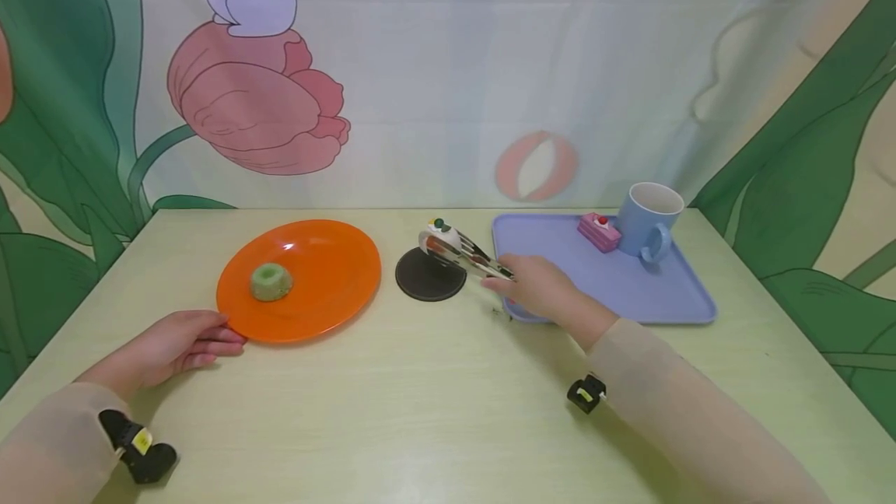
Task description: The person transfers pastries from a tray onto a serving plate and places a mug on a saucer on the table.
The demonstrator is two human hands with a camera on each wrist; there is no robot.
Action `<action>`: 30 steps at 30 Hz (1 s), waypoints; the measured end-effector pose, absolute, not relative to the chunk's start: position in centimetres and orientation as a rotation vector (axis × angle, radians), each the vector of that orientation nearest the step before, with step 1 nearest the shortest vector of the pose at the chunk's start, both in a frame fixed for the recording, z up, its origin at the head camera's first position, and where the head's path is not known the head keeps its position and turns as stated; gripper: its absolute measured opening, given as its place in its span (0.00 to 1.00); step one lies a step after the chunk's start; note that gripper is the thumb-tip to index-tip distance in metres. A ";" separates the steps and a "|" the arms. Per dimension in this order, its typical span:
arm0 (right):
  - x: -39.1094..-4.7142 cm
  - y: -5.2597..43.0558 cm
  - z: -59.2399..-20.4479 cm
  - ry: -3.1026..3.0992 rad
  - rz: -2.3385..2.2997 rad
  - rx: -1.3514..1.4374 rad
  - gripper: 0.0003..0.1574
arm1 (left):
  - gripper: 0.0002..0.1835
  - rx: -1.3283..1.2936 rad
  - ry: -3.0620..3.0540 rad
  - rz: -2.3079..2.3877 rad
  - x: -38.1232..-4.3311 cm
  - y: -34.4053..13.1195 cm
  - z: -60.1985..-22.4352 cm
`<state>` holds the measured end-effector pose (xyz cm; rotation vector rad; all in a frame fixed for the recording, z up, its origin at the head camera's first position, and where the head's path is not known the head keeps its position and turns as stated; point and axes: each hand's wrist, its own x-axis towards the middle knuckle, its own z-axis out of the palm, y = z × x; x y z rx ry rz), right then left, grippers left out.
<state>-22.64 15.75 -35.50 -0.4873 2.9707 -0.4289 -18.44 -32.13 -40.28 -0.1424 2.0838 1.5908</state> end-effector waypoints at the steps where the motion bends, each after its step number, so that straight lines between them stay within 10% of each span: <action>1: -22.6 15.7 -35.5 2.973 -0.427 -0.488 0.31 | 0.24 -0.147 2.082 1.592 -18.4 -32.1 -40.3; 30: -22.5 14.0 -35.7 2.918 -0.419 -0.501 0.34 | 0.25 -0.142 2.082 1.580 -18.5 -32.2 -40.4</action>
